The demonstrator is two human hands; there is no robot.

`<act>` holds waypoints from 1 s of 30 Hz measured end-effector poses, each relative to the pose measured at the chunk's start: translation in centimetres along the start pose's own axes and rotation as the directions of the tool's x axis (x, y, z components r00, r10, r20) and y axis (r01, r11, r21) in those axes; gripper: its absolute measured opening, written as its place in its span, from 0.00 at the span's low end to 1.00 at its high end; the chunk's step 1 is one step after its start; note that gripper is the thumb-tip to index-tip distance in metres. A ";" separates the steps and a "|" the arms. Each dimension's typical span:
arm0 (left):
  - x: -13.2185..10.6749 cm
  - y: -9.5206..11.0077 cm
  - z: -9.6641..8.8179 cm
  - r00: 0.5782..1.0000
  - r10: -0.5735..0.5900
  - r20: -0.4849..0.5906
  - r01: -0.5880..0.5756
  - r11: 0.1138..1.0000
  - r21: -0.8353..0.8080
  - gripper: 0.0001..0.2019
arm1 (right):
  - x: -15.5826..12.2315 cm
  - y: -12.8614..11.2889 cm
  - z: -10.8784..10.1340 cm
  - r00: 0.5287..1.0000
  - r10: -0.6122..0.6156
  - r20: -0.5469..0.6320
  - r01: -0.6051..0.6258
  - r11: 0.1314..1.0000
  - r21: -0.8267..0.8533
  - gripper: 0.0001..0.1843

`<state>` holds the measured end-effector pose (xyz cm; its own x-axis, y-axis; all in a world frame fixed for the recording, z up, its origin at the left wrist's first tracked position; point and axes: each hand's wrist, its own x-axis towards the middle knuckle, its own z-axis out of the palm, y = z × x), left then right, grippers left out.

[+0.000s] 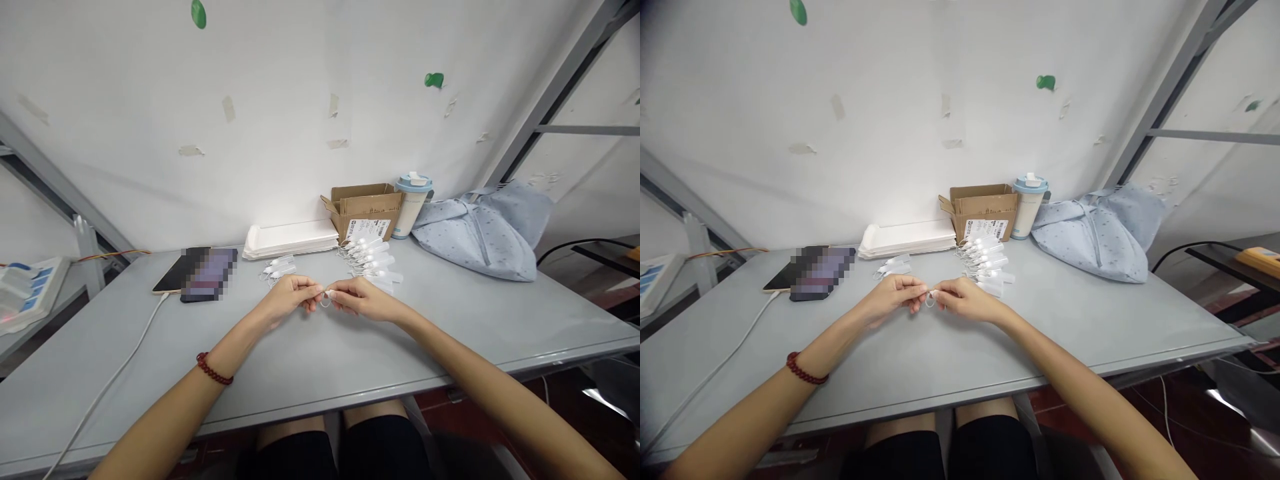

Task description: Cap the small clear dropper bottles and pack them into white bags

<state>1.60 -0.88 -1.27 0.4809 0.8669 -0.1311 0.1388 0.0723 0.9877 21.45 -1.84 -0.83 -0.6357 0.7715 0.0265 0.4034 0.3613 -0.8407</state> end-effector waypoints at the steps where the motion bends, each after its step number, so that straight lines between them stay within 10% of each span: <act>1: 0.0 0.1 -0.1 1.000 0.006 -0.003 -0.006 1.000 -0.007 0.14 | 0.0 -0.1 -0.1 1.000 -0.002 -0.015 0.002 1.000 0.007 0.19; 30: -0.9 1.4 -0.6 0.993 -0.012 0.113 -0.021 0.957 0.289 0.12 | -0.3 -0.7 0.0 0.999 -0.051 0.011 0.050 0.998 0.040 0.16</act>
<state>0.83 -1.24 0.32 0.5740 0.8046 -0.1520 0.3732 -0.0918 0.9232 21.35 -2.33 -0.28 -0.6627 0.7462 0.0632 0.3445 0.3787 -0.8590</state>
